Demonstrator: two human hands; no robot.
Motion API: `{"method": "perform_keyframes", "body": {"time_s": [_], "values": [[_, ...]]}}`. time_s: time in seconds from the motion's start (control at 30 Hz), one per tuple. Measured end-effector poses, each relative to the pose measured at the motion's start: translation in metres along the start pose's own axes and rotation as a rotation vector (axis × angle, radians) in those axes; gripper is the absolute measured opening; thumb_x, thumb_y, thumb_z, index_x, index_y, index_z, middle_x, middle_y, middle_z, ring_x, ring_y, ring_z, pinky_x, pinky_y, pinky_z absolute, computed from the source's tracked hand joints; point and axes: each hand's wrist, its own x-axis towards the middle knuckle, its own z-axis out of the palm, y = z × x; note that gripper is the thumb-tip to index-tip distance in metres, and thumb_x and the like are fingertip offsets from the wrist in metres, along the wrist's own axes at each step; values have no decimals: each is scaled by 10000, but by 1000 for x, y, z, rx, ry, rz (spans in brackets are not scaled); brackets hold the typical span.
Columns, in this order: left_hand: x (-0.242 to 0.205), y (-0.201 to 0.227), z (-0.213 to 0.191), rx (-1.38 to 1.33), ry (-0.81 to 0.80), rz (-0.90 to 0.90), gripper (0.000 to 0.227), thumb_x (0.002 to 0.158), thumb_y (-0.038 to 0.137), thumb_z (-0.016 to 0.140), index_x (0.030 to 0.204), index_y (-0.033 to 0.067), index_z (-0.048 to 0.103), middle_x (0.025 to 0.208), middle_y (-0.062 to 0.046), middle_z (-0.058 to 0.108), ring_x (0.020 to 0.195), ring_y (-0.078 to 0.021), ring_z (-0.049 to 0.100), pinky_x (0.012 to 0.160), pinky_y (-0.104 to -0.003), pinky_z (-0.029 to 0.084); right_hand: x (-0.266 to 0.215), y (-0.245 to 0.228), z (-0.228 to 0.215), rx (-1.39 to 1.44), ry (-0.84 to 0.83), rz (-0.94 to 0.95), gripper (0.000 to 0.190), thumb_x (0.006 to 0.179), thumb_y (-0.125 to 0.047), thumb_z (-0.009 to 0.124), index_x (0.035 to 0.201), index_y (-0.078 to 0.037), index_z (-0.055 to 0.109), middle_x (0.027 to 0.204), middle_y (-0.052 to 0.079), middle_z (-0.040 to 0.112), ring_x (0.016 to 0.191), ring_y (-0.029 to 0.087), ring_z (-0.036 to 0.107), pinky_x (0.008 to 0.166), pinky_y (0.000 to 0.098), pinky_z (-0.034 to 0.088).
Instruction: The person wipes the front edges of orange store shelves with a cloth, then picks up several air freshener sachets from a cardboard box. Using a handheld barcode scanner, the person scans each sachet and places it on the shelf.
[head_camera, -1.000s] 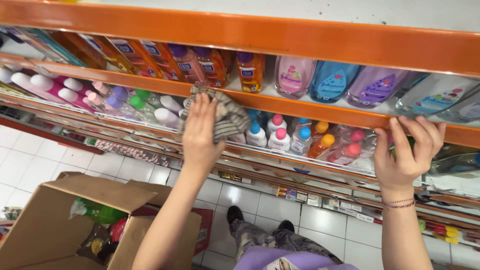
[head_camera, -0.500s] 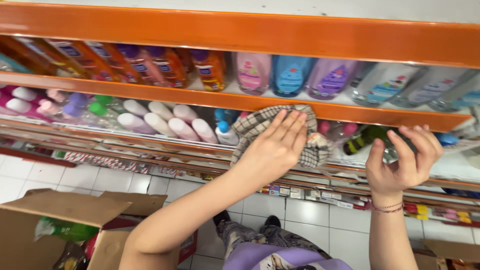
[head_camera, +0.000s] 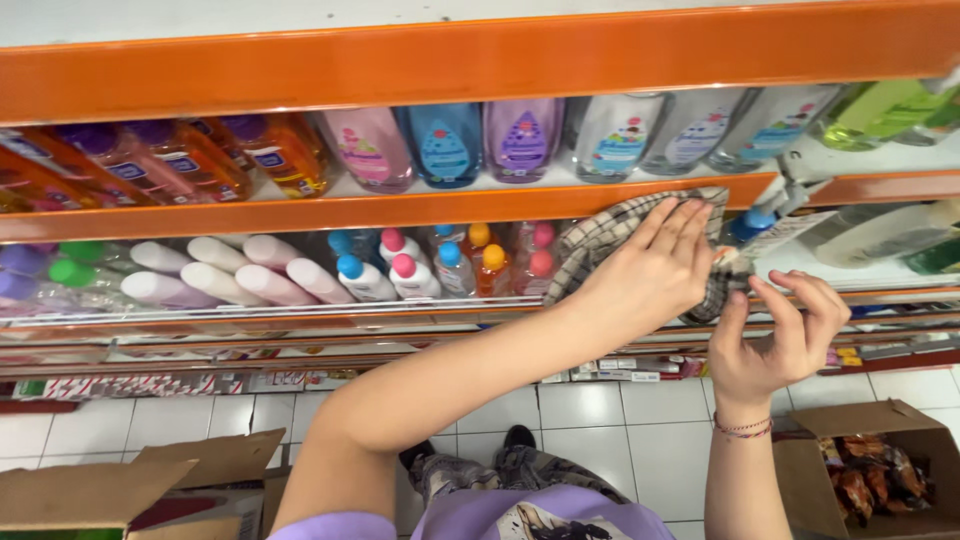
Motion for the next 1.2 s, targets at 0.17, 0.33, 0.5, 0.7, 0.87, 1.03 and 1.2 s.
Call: {"method": "perform_keyframes", "body": {"time_s": [0.17,0.33,0.5,0.7,0.87,1.03,1.2], "values": [[24,18,29,-175,13,-14,301,1008,224,621,1098,-54,692,1363,-244,661,1338,-312,620,1207,-440,421,-10,1,-10,102,-8,159,177,1058,-13,700,1234,-11,677,1314,108,579,1219,245,569,1074,379,497],[26,16,30,-493,7,-27,593,725,127,740,1305,61,631,1498,-157,559,1426,-279,542,1253,-442,379,-21,-6,-4,528,160,308,603,1128,-249,688,1602,-121,338,1542,50,417,1375,203,452,1216,360,379],[-27,20,-16,-1050,72,-150,798,825,250,783,1537,100,454,1645,-92,433,1494,-232,439,1311,-425,337,-38,-17,2,1142,-56,501,1012,970,-480,764,1664,-98,134,1675,90,310,1541,245,332,1332,416,261],[-121,-3,-100,-980,-5,-372,1086,862,487,775,1673,58,194,1722,-180,226,1638,-332,235,1362,-503,175,-139,-28,17,1575,-502,902,1177,769,-541,846,1661,-69,240,1644,127,355,1485,293,407,1227,459,344],[-222,-28,-168,-854,21,-733,1222,877,565,738,1705,22,22,1724,-252,187,1631,-396,220,1387,-486,203,-199,-85,82,1422,-742,925,1016,743,-467,854,1528,15,426,1430,145,588,1306,312,577,1122,464,454],[-337,-34,-252,-813,172,-1129,875,967,473,653,1629,36,283,1630,-223,425,1546,-387,416,1287,-455,307,-178,-223,123,1512,-1060,969,960,755,-328,860,1532,8,407,1417,122,590,1294,262,581,1108,407,444],[-456,-35,-336,-419,191,-1559,395,991,260,597,1325,56,647,1328,-172,680,1279,-326,645,1098,-406,486,-169,-351,155,1591,-1270,842,842,805,-194,839,1512,18,435,1398,139,610,1274,249,603,1139,398,457]]}}
